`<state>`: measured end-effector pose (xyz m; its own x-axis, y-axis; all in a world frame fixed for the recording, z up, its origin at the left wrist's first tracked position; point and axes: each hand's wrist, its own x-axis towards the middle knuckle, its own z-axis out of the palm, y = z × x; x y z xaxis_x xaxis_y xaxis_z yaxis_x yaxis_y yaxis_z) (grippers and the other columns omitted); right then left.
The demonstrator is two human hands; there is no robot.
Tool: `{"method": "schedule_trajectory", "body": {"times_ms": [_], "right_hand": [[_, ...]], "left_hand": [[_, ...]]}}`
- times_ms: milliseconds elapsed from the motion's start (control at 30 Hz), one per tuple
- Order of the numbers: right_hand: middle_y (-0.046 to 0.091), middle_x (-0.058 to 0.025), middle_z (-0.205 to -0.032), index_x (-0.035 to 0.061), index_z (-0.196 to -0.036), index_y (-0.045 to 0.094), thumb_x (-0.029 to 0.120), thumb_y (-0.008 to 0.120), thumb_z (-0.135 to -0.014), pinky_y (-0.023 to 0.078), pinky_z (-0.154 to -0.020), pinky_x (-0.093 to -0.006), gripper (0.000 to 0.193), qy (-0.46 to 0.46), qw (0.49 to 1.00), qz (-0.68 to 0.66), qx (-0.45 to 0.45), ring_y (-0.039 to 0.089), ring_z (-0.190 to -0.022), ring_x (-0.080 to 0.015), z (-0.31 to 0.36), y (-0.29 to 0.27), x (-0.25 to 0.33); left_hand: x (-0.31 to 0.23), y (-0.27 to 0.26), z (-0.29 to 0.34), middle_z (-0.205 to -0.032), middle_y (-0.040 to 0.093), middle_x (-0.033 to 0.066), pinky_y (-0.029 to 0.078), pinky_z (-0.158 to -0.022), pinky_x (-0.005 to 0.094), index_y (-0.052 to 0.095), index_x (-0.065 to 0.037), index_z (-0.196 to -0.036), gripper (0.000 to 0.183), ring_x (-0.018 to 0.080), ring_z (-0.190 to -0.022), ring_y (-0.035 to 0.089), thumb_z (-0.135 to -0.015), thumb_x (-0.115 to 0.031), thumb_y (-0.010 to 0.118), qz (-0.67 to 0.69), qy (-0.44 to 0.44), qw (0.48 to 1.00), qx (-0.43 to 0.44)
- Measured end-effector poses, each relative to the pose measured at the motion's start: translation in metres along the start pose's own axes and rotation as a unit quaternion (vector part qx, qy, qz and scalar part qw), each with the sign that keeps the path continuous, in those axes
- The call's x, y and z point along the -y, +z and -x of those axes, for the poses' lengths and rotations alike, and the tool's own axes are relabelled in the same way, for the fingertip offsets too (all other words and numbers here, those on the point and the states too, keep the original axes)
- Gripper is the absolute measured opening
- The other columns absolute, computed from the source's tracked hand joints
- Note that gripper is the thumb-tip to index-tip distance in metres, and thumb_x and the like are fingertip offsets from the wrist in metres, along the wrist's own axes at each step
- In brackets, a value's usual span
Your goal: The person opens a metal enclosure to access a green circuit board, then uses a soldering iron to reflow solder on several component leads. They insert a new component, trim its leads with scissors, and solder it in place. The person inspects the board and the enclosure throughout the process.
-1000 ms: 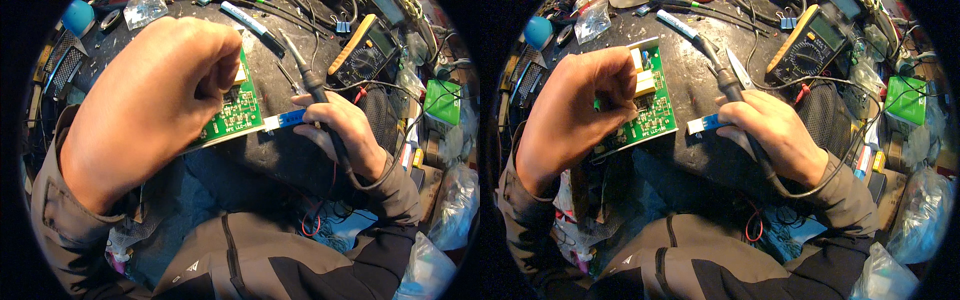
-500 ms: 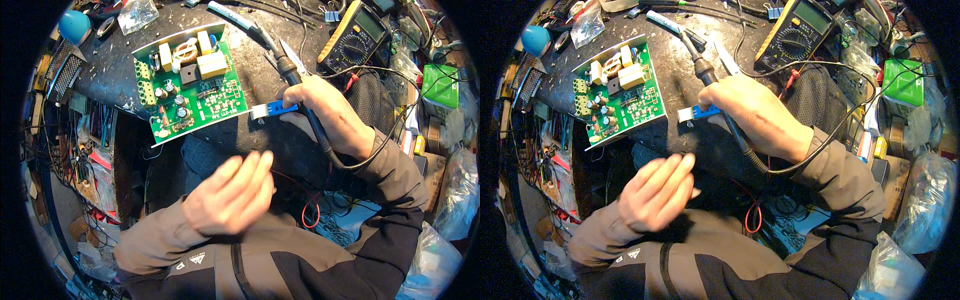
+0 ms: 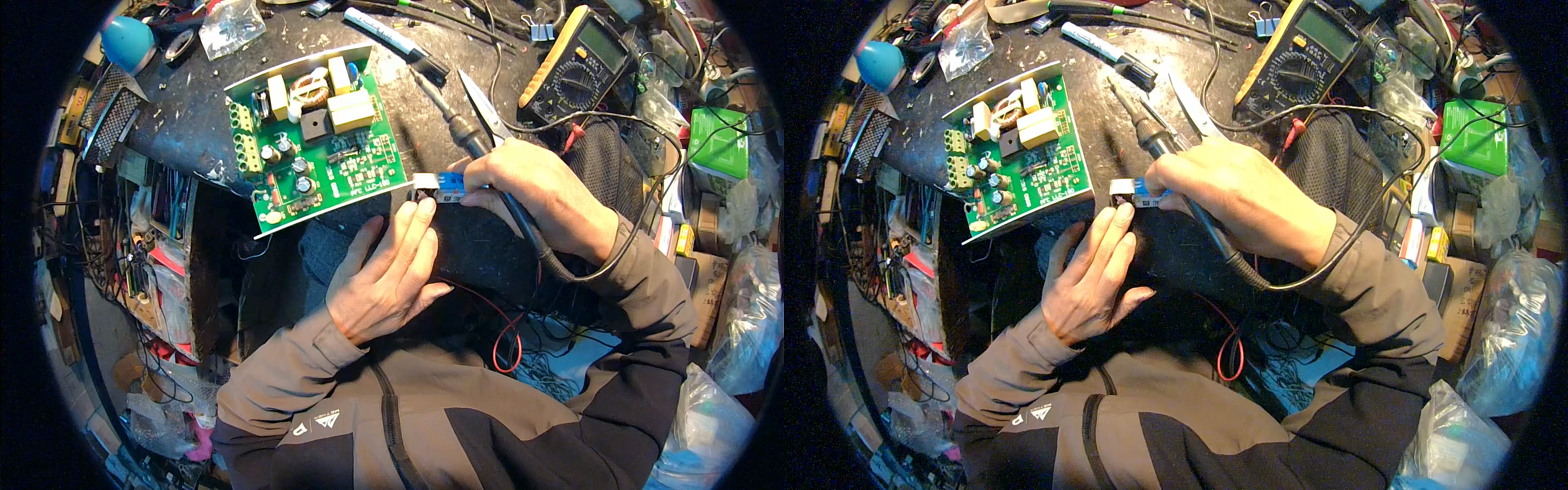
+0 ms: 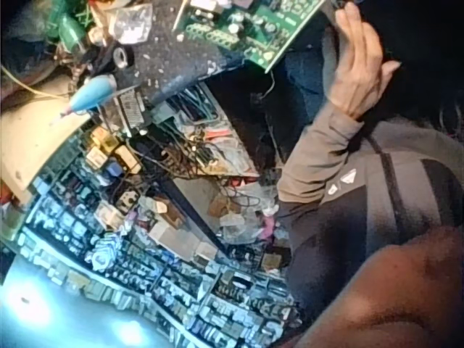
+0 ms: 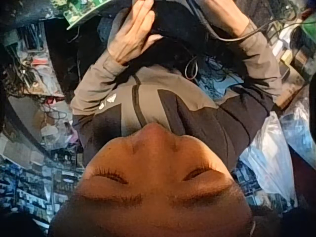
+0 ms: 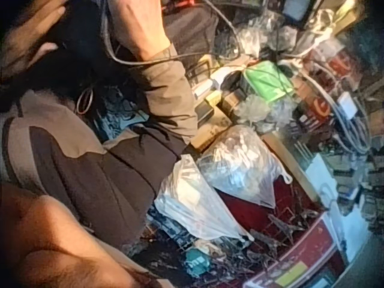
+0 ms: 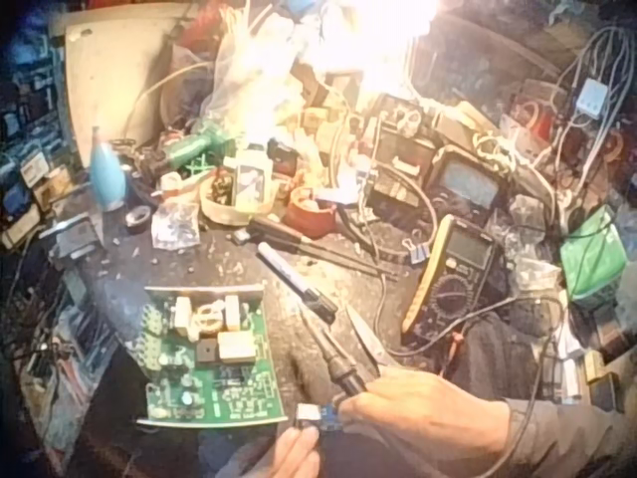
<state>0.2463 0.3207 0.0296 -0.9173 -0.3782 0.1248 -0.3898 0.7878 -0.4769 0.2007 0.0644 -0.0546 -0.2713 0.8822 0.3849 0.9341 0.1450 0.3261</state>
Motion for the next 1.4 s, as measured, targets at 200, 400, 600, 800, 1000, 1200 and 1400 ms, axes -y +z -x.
{"method": "schedule_trajectory", "body": {"times_ms": [200,400,600,800,1000,1200,1400], "right_hand": [[0.063,-0.0127,-0.090,0.0054,-0.106,0.059,0.016,0.065,-0.091,0.051,-0.074,-0.0418,0.020,-0.007,1.000,0.001,0.019,0.063,-0.087,-0.0339,-0.003,-0.004,-0.004],[0.061,-0.0123,-0.090,0.0053,-0.106,0.060,0.014,0.072,-0.084,0.052,-0.072,-0.0409,0.026,-0.010,0.997,0.028,-0.071,0.063,-0.087,-0.0335,0.000,0.000,-0.004],[0.063,-0.0134,-0.095,0.0037,-0.110,0.060,0.010,0.066,-0.086,0.053,-0.077,-0.0397,0.026,-0.031,0.998,-0.005,-0.058,0.061,-0.090,-0.0350,-0.004,0.004,-0.008],[0.063,-0.0172,-0.115,0.0050,-0.111,0.058,0.003,0.056,-0.094,0.053,-0.080,-0.0328,0.017,0.049,0.992,-0.104,-0.056,0.064,-0.093,-0.0259,0.000,0.001,-0.009],[0.067,-0.0189,-0.117,0.0052,-0.111,0.061,-0.005,0.068,-0.081,0.053,-0.087,-0.0383,0.033,0.005,0.982,-0.080,-0.173,0.066,-0.102,-0.0319,0.004,-0.004,-0.007],[0.073,-0.0189,-0.111,0.0063,-0.100,0.059,0.001,0.077,-0.086,0.055,-0.077,-0.0347,0.024,0.054,0.979,-0.055,-0.188,0.071,-0.092,-0.0250,0.012,-0.021,0.007],[0.073,-0.0183,-0.105,0.0015,-0.112,0.061,0.046,0.052,-0.105,0.053,-0.084,-0.0362,0.046,0.082,0.962,-0.101,-0.241,0.067,-0.087,-0.0219,0.025,-0.047,0.020]], "left_hand": [[0.001,0.002,-0.003,-0.149,0.047,0.0264,0.035,-0.113,0.0517,0.053,0.003,-0.132,0.060,0.0377,-0.142,0.044,-0.095,-0.045,0.060,0.003,-0.002,0.999,-0.032],[0.000,0.009,0.001,-0.144,0.047,0.0350,0.042,-0.108,0.0553,0.049,0.005,-0.131,0.061,0.0467,-0.133,0.049,-0.092,-0.038,0.069,0.104,-0.004,0.990,-0.100],[-0.008,0.009,0.005,-0.138,0.049,0.0378,0.047,-0.102,0.0546,0.052,0.006,-0.126,0.061,0.0480,-0.120,0.057,-0.089,-0.036,0.075,0.108,-0.045,0.983,-0.141],[-0.012,0.004,-0.008,-0.134,0.052,0.0358,0.050,-0.091,0.0510,0.058,0.007,-0.118,0.060,0.0442,-0.106,0.060,-0.085,-0.039,0.076,0.093,-0.061,0.986,-0.125],[-0.019,0.003,-0.023,-0.134,0.053,0.0348,0.046,-0.098,0.0510,0.058,0.008,-0.119,0.061,0.0441,-0.115,0.057,-0.084,-0.039,0.075,0.113,-0.027,0.984,-0.136],[-0.024,0.006,-0.021,-0.129,0.059,0.0295,0.048,-0.096,0.0484,0.061,0.006,-0.115,0.053,0.0401,-0.112,0.061,-0.084,-0.035,0.077,0.140,-0.012,0.982,-0.130],[-0.014,0.001,0.011,-0.122,0.065,0.0230,0.050,-0.086,0.0421,0.064,0.001,-0.112,0.042,0.0328,-0.103,0.065,-0.084,-0.027,0.079,0.106,0.015,0.971,-0.212]]}}
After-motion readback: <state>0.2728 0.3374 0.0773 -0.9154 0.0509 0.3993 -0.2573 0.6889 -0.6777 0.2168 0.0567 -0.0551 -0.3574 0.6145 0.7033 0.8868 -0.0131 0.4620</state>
